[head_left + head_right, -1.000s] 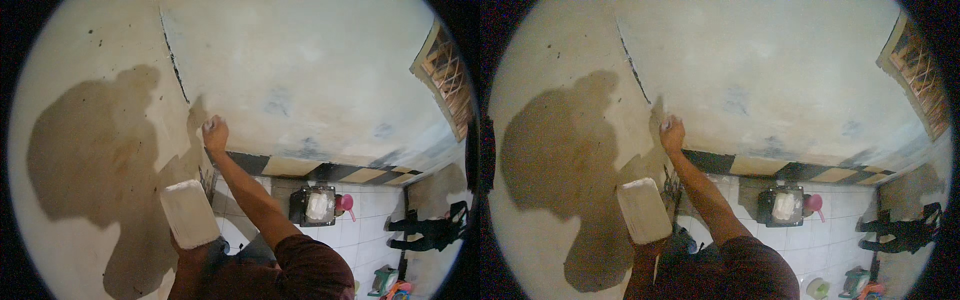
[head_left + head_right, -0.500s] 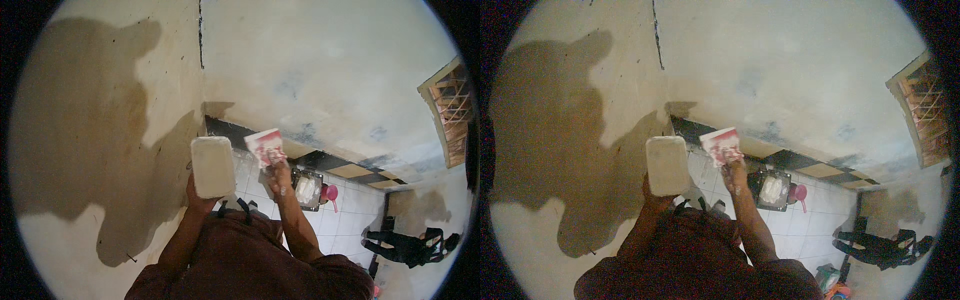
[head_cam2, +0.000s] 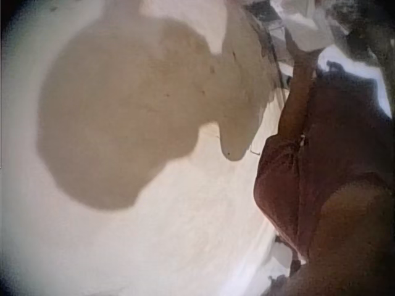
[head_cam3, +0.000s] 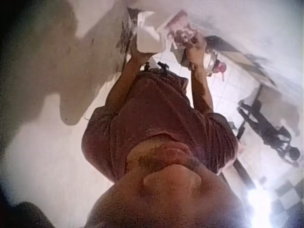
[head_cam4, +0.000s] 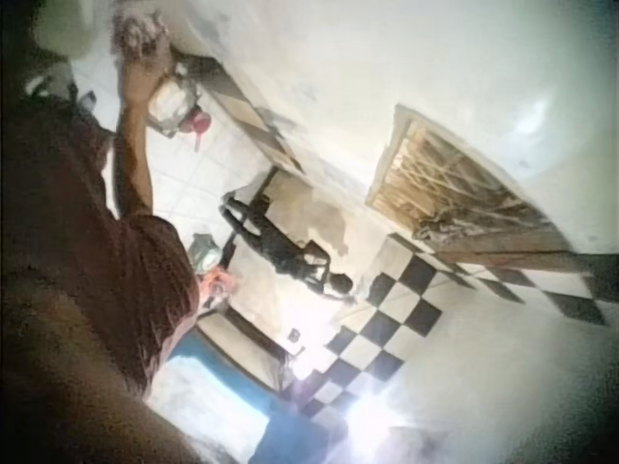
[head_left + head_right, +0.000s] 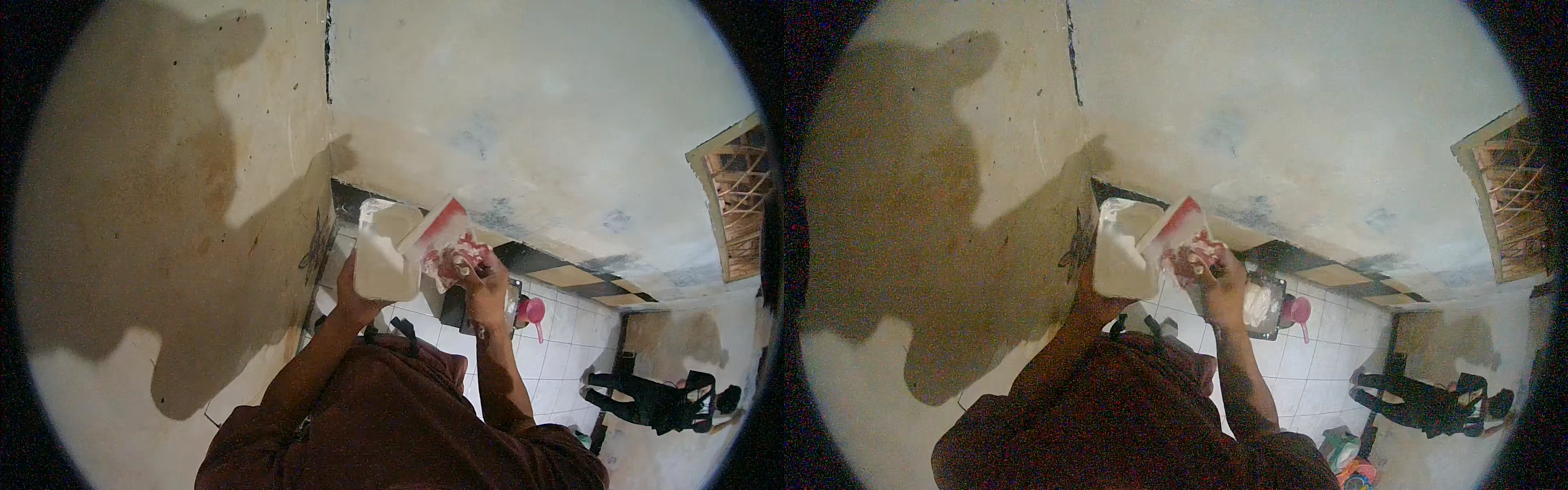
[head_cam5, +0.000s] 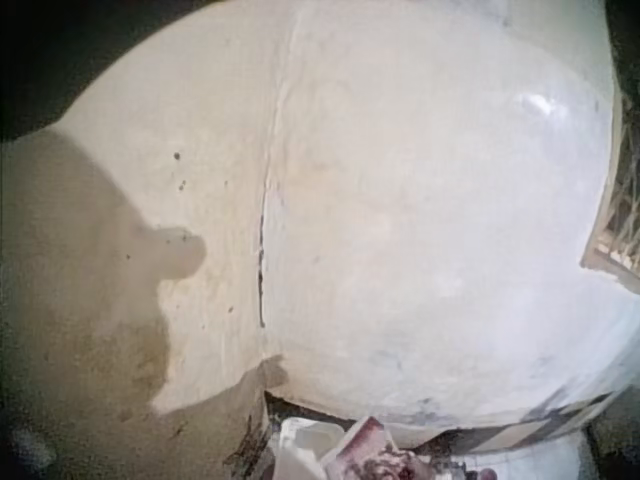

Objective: The person applies plaster to a wall using a scraper, scooping filler from a plastic container and spreading it in smooth strokes across the surface.

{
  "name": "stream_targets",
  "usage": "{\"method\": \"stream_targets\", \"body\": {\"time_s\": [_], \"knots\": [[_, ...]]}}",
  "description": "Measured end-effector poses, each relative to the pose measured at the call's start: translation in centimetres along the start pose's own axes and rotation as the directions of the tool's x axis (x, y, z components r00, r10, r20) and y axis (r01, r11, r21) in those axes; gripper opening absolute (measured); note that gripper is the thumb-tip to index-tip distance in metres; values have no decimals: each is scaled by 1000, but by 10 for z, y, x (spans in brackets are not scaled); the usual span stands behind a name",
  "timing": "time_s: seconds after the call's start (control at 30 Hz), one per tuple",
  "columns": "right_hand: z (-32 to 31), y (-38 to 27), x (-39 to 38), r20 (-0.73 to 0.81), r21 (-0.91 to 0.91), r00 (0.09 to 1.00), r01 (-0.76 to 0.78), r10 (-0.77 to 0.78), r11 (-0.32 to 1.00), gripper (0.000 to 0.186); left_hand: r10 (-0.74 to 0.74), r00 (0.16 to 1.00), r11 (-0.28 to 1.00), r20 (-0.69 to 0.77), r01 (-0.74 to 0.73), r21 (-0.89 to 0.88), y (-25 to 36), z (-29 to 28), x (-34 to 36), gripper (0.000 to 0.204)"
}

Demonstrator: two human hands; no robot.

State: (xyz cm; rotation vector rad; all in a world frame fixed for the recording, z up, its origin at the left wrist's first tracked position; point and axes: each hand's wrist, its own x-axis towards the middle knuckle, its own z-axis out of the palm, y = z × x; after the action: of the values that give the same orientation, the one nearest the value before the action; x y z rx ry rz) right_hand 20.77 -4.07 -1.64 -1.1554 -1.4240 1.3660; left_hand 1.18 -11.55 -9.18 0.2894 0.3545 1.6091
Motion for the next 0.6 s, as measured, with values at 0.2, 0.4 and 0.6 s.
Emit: {"method": "stream_targets", "body": {"time_s": [0.2, 0.4, 0.6], "knots": [[26, -1, 11, 24, 296, 996, -94, 91, 950, 24, -46, 998, 828, -34, 57, 558, -14, -40, 15, 53], [31, 5, 41, 14, 687, 962, -209, 274, 696, 27, -119, 992, 975, -45, 108, -196, 9, -7, 3, 47], [32, 117, 111, -111, 491, 990, -21, 86, 871, 34, -93, 968, 902, -233, -17, -431, -13, -51, -18, 51]]}}
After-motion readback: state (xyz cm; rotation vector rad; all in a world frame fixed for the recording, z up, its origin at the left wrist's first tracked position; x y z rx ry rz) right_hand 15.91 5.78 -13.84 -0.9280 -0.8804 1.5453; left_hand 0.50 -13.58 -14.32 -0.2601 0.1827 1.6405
